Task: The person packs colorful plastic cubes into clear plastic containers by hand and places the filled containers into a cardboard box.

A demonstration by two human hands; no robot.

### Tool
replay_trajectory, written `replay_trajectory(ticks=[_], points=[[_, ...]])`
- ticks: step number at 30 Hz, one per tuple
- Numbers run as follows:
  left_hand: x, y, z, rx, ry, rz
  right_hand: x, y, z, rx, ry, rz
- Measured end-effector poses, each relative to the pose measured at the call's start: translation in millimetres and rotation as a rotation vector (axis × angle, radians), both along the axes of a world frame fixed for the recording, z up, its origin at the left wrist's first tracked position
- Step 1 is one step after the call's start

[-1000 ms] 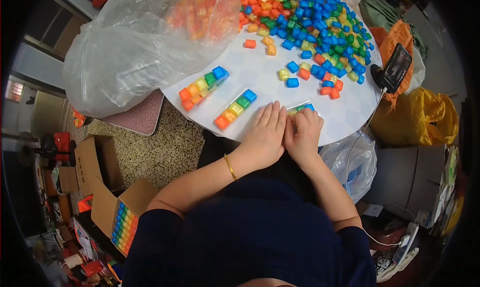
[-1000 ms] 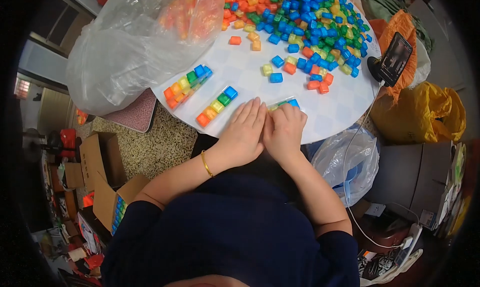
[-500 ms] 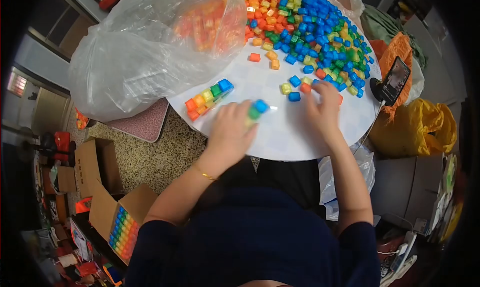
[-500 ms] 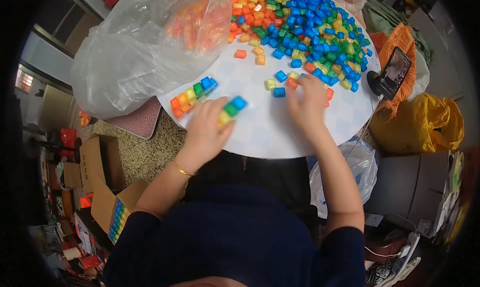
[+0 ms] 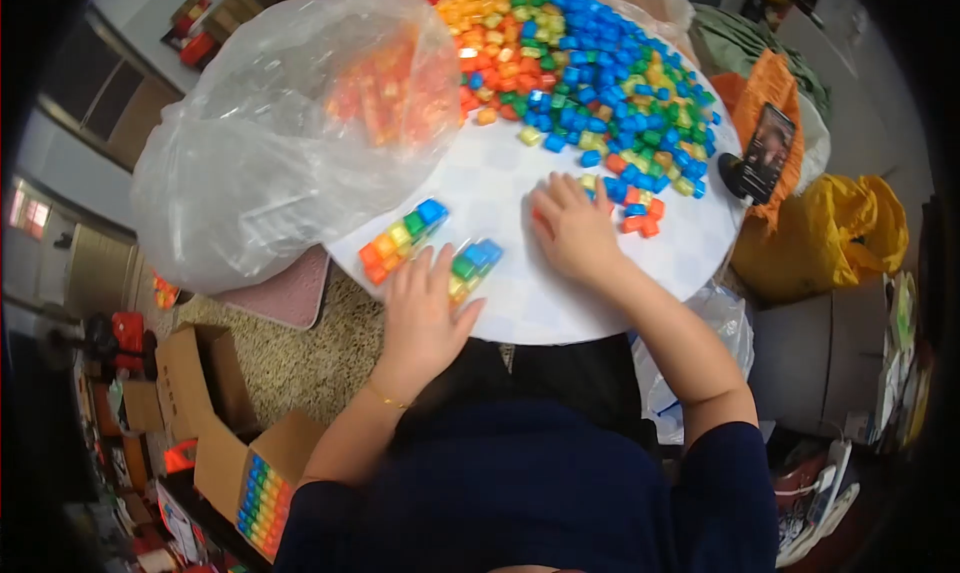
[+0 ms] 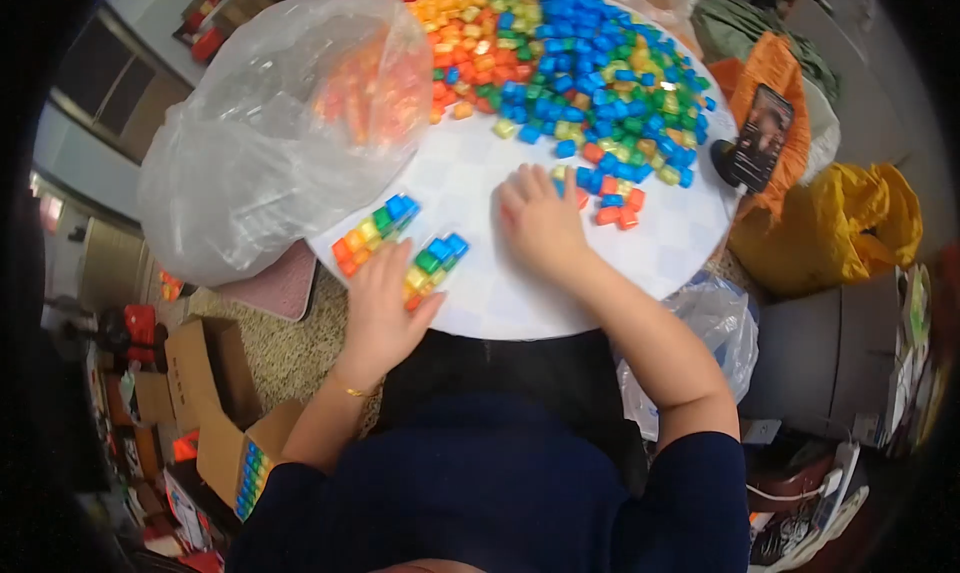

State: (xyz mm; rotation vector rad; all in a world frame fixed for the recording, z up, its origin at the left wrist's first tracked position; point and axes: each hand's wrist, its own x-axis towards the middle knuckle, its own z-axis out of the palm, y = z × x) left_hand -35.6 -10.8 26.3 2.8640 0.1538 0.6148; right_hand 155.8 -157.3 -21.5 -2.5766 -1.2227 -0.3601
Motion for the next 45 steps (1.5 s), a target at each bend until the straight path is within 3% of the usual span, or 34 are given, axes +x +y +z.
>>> replay_trajectory(ticks=[3, 5, 8, 12, 13, 17, 20, 21, 23, 27, 30, 32, 33, 35, 36, 38, 41, 43, 45], points=[[23, 16, 29, -0.062, -0.23, -0.113, 0, -15, -12, 0.136, -0.093, 0.091], [64, 62, 40, -0.014, -0.323, -0.048, 20, -16, -12, 0.166, -0.113, 0.02], [131, 157, 55, 0.012, -0.189, 0.099, 29, -22, -10, 0.245, -0.178, -0.027], [149, 247, 4, 0.173, -0.075, 0.083, 15, -42, -9, 0.109, -0.08, -0.043], [147, 261, -8, 0.122, 0.094, 0.138, 19, -44, -14, 0.133, -0.085, -0.1], [153, 240, 17, -0.053, 0.504, 0.382, 32, -38, -12, 0.18, -0.043, -0.167], [148, 246, 6, -0.016, 0.438, 0.396, 30, -39, -7, 0.282, -0.017, -0.136], [146, 255, 0, -0.014, 0.441, 0.392, 26, -43, -6, 0.323, -0.004, -0.118], [142, 277, -10, 0.071, 0.431, 0.138, 20, -51, -8, 0.35, 0.021, -0.125], [144, 258, 10, 0.052, 0.634, 0.139, 7, -68, -1, 0.408, 0.066, -0.138], [149, 278, 1, 0.093, 0.512, 0.317, 2, -79, -1, 0.47, 0.039, -0.133], [150, 304, -25, 0.402, -0.261, 0.267, -2, -85, -3, 0.502, 0.037, -0.14], [150, 299, -18, 0.4, -0.258, 0.264, -3, -88, -5, 0.531, 0.038, -0.138], [146, 286, 11, -0.098, -0.391, 0.425, -6, -91, -8, 0.561, 0.058, -0.131], [146, 291, 17, -0.098, -0.389, 0.427, -6, -92, -9, 0.596, 0.075, -0.12], [145, 306, 30, -0.61, -0.676, 0.301, -7, -93, -8, 0.626, 0.098, -0.096], [135, 259, 72, -0.748, -0.867, 0.175, -6, -100, -7, 0.713, 0.136, -0.041], [117, 169, 104, -0.701, -0.797, -0.027, -5, -106, -2, 0.794, 0.165, -0.043], [89, 68, 98, -0.589, -0.528, -0.159, 5, -116, -7, 0.843, 0.246, -0.078]])
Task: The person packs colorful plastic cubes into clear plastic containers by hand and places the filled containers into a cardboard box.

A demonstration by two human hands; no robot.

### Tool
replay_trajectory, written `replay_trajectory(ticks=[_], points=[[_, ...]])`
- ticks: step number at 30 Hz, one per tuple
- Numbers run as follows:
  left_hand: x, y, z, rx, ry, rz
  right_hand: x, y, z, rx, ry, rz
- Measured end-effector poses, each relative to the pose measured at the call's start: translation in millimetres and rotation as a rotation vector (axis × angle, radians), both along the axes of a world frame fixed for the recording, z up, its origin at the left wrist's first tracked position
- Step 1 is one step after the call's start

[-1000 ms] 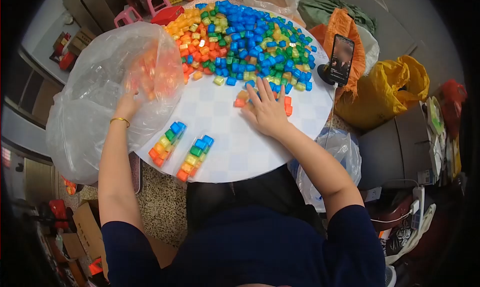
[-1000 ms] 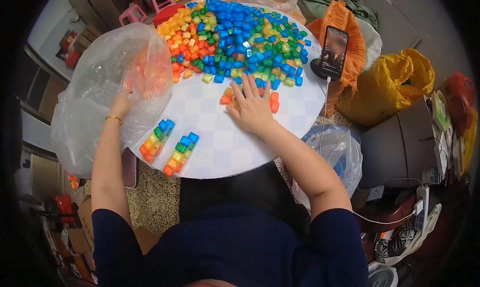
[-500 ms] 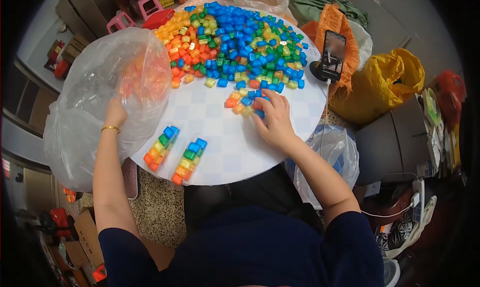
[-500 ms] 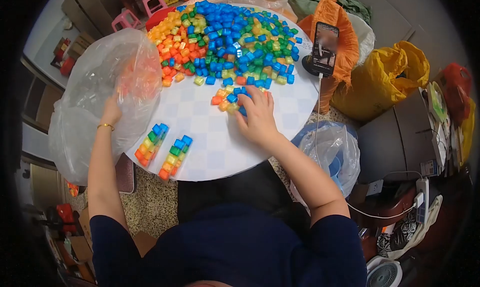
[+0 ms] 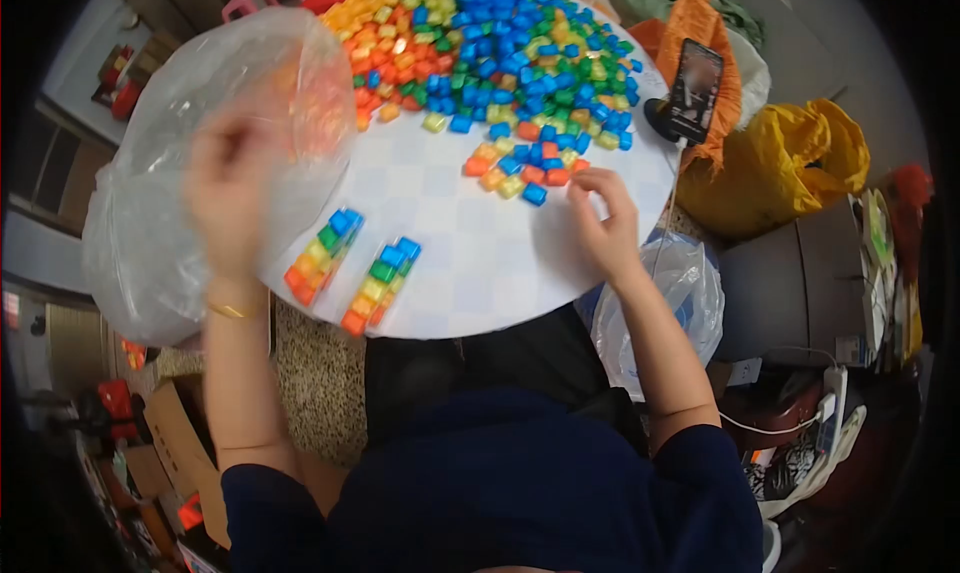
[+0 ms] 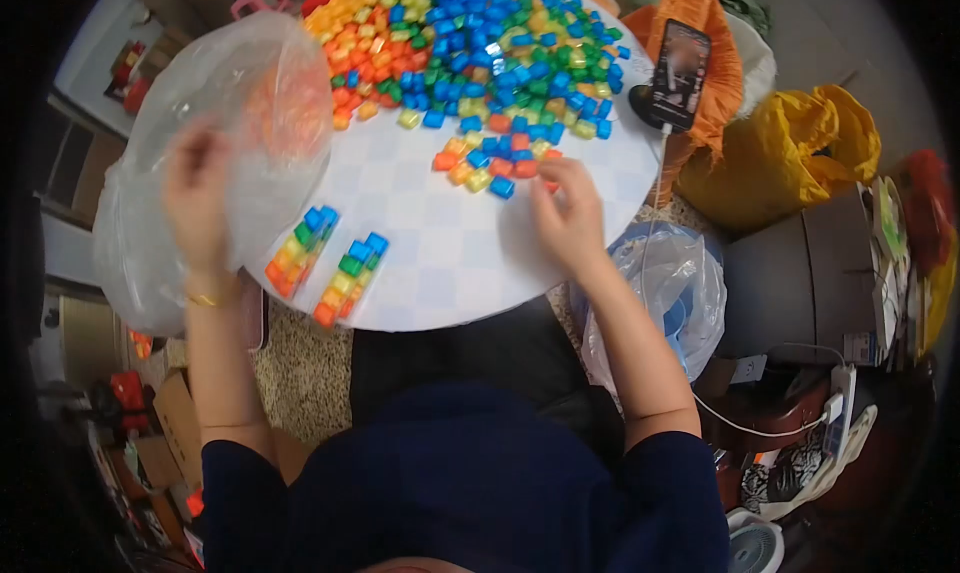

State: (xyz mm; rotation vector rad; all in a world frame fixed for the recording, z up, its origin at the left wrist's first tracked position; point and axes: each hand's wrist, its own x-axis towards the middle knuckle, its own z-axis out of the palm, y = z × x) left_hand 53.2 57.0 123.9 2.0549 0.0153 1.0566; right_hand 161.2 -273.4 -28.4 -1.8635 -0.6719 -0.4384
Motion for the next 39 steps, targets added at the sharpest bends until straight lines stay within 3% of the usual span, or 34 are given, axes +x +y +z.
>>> replay_trajectory(ticks=[2, 3, 4, 5, 9, 11, 14, 18, 21, 23, 25, 30, 35, 36, 39], points=[[-23, -76, -42, 0.216, 0.195, -0.447, 2, 4, -1, 0.051, 0.075, -0.014], [-23, -111, -57, 0.52, 0.081, -0.54, 2, 7, 3, 0.024, 0.074, -0.014], [-22, -134, -84, 0.603, 0.082, -0.636, 2, 9, 5, -0.003, 0.07, -0.016], [-25, -151, -101, 0.57, 0.345, -0.688, 2, 11, 6, -0.006, 0.072, -0.007], [-30, -157, -112, 0.52, 0.293, -0.557, 6, 11, 10, -0.22, -0.027, 0.033], [-34, -134, -111, 0.559, 0.4, -0.434, 10, 18, 14, -0.311, -0.073, 0.015], [-40, -132, -128, 0.553, 0.46, -0.446, 15, 45, 9, -0.689, -0.242, 0.019], [-54, -135, -135, 0.413, 0.447, -0.374, 18, 53, 16, -0.756, -0.22, 0.025], [-55, -133, -143, 0.408, 0.526, -0.35, 21, 65, 16, -0.603, -0.238, 0.037], [-47, -134, -140, 0.416, 0.593, -0.36, 29, 76, 7, -0.755, -0.285, 0.083], [-39, -135, -134, 0.278, 0.529, -0.277, 24, 79, 14, -0.789, -0.264, 0.092], [-55, -137, -140, 0.34, 0.433, -0.327, 21, 87, 20, -0.812, -0.243, 0.178], [-62, -133, -136, 0.256, 0.405, -0.354, 57, 92, 22, -0.578, -0.163, 0.102], [-61, -134, -139, 0.224, 0.435, -0.373, 62, 101, 36, -0.874, 0.019, 0.053], [-58, -132, -143, 0.187, 0.44, -0.395, 54, 109, 39, -0.975, -0.052, 0.054]])
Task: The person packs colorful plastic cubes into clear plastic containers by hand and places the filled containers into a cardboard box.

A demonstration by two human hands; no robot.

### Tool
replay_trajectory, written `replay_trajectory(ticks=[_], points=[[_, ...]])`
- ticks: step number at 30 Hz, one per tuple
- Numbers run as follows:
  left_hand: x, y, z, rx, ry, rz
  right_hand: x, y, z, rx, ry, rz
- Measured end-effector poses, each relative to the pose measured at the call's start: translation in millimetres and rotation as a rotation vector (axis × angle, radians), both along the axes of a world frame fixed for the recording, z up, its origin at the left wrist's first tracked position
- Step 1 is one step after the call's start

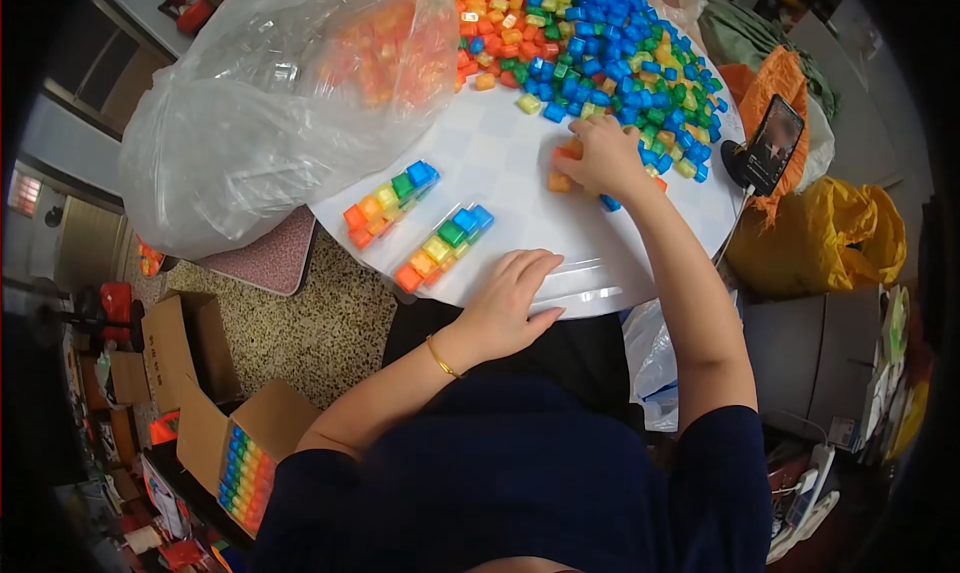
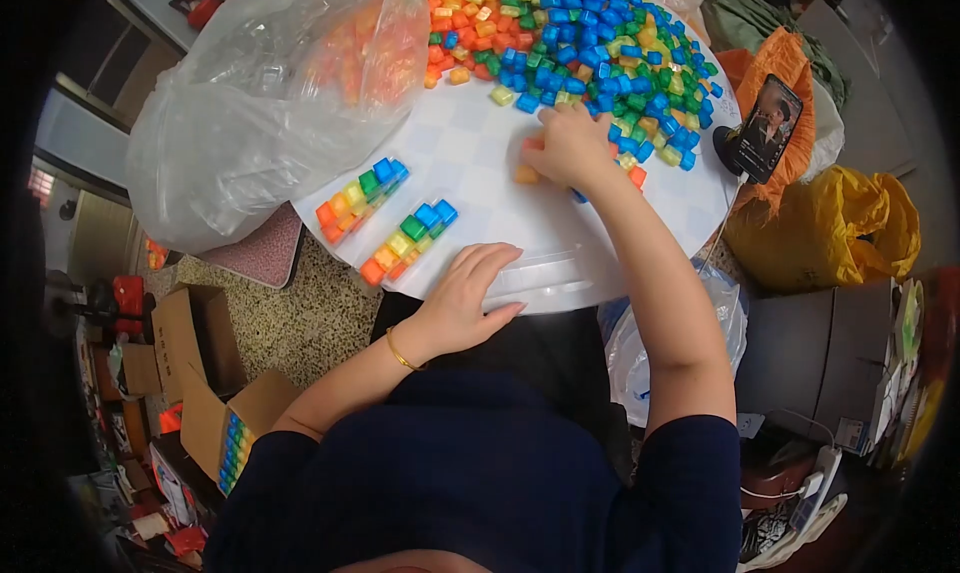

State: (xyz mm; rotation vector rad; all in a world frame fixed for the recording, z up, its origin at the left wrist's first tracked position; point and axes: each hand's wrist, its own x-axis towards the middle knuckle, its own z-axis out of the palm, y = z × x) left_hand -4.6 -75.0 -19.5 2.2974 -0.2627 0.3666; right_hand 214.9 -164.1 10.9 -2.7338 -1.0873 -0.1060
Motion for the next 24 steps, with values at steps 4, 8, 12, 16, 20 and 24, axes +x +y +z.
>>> replay_trajectory(ticks=[4, 8, 12, 16, 20, 24], points=[[2, -3, -6, -0.036, 0.013, 0.04, 3, 1, -6, -0.018, 0.054, 0.001], [4, -7, -10, -0.107, 0.048, 0.153, -51, -29, -6, 0.527, -0.016, -0.003], [7, -7, -12, -0.062, 0.019, 0.161, -104, -59, -19, 0.455, 0.084, 0.117], [16, -15, 11, 0.331, -0.116, 0.142, -47, -66, -11, 0.551, -0.069, 0.213], [25, -16, -1, 0.501, -0.101, 0.046, -19, -60, -30, 0.232, -0.252, 0.344], [22, -17, -12, 0.409, -0.097, 0.089, -54, -68, -29, 0.404, -0.172, 0.117]])
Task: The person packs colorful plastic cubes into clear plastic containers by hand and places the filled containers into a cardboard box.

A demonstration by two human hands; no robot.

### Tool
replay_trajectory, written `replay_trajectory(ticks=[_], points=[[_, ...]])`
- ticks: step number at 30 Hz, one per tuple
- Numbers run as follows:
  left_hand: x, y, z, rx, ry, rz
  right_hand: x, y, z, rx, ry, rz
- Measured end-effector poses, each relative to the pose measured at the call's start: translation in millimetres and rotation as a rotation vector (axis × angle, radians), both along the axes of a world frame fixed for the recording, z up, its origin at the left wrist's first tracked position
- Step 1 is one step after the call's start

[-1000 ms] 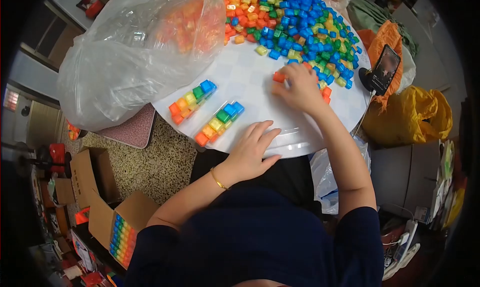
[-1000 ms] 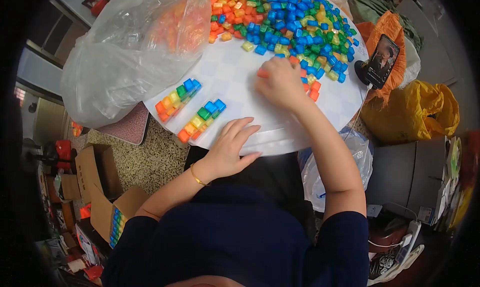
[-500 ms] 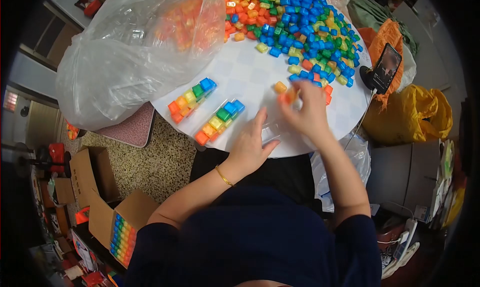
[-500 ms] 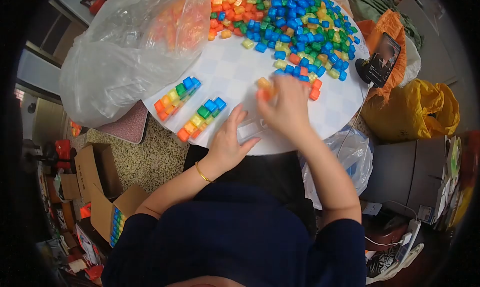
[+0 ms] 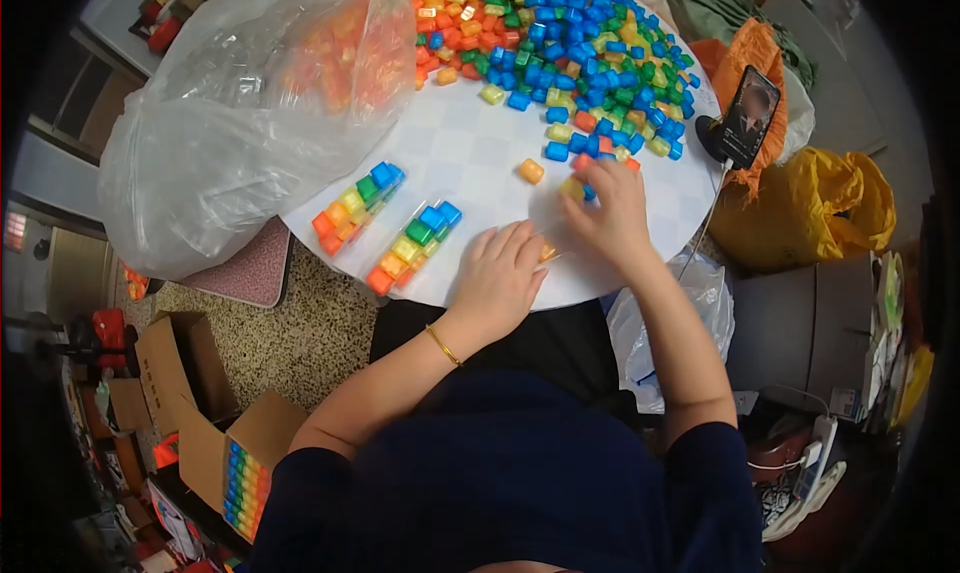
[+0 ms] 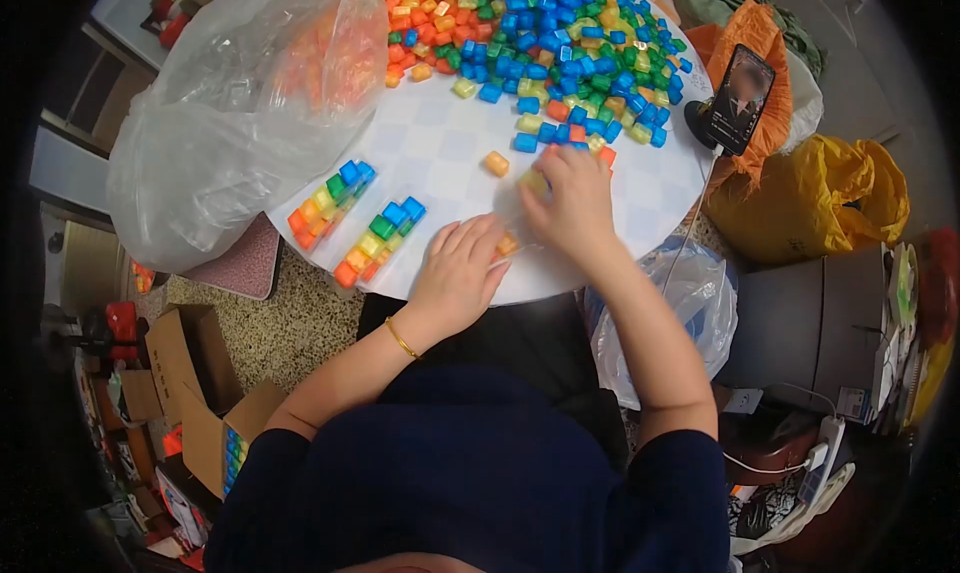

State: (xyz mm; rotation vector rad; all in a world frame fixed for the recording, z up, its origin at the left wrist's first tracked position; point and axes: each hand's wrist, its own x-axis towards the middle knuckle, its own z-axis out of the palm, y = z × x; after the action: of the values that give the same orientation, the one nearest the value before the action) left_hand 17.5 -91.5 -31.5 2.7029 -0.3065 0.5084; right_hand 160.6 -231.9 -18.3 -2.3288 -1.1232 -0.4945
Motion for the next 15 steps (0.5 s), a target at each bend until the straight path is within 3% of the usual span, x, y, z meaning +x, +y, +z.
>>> replay_trajectory(ticks=[1, 2, 4, 6, 8, 10, 11, 13, 15], points=[[0, -1, 0, -0.027, 0.002, 0.024, -16, -4, -3, 0.084, 0.044, -0.052], [0, -1, 0, -0.051, 0.001, 0.046, -36, -2, 3, -0.012, 0.186, -0.104], [0, -2, 3, -0.045, 0.008, 0.036, -44, -6, 12, -0.023, 0.206, -0.004], [1, -4, 8, -0.042, 0.019, 0.028, -8, -18, 10, 0.311, 0.292, 0.102], [0, -7, 17, 0.094, 0.036, 0.042, 58, -38, 4, 0.389, 0.227, -0.259], [3, -10, 19, 0.116, 0.025, 0.034, 98, -42, 1, 0.175, 0.022, -0.404], [4, -12, 19, 0.14, 0.023, 0.027, 107, -37, -1, 0.174, 0.018, -0.404], [7, -13, 20, 0.111, 0.073, 0.022, 109, -18, -1, -0.254, 0.026, -0.557], [12, -13, 18, 0.086, 0.113, 0.013, 118, -6, 1, -0.335, 0.083, -0.614]])
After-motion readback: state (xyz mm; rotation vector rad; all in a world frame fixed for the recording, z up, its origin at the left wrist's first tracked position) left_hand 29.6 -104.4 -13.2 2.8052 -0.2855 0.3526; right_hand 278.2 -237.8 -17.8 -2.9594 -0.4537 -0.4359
